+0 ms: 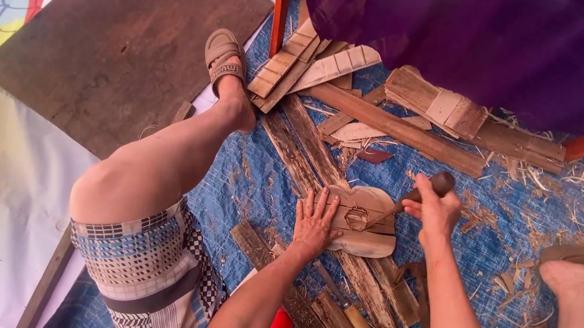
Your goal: Carving the body of a wooden string instrument using a hammer and a carving tool while sitting on a tarp.
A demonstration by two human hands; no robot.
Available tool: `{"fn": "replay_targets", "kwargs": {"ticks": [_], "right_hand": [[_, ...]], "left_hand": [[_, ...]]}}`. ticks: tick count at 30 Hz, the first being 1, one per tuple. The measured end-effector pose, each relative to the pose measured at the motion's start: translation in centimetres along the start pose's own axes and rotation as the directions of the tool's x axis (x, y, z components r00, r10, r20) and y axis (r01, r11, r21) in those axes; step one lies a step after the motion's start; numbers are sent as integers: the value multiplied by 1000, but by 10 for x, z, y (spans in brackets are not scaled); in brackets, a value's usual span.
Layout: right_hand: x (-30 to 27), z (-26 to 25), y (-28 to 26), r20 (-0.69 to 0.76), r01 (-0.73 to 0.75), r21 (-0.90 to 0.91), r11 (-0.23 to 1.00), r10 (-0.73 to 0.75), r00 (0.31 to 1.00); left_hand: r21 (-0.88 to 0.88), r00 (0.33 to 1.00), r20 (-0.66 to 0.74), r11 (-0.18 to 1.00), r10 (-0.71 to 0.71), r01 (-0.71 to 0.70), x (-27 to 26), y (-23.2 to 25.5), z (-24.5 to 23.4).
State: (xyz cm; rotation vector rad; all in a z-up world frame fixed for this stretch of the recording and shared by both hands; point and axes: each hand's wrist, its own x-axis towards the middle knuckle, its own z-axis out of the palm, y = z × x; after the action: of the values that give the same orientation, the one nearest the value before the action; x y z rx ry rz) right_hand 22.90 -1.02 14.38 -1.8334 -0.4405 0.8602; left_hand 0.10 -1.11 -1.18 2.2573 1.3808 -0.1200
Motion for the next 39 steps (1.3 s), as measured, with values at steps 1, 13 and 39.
{"fn": "replay_targets", "kwargs": {"ticks": [1, 13, 39], "right_hand": [[13, -1, 9, 2, 5, 1, 1000, -5, 1000], [-129, -1, 43, 65, 342, -196, 919, -336, 940], [-179, 1, 99, 210, 656, -368, 659, -628, 749]], "left_hand": [[0, 1000, -5, 1000, -1, 1, -1, 1, 0], [13, 1000, 2, 1000, -19, 19, 2, 1, 3], [-21, 997, -20, 997, 75, -75, 4, -11, 1]]}}
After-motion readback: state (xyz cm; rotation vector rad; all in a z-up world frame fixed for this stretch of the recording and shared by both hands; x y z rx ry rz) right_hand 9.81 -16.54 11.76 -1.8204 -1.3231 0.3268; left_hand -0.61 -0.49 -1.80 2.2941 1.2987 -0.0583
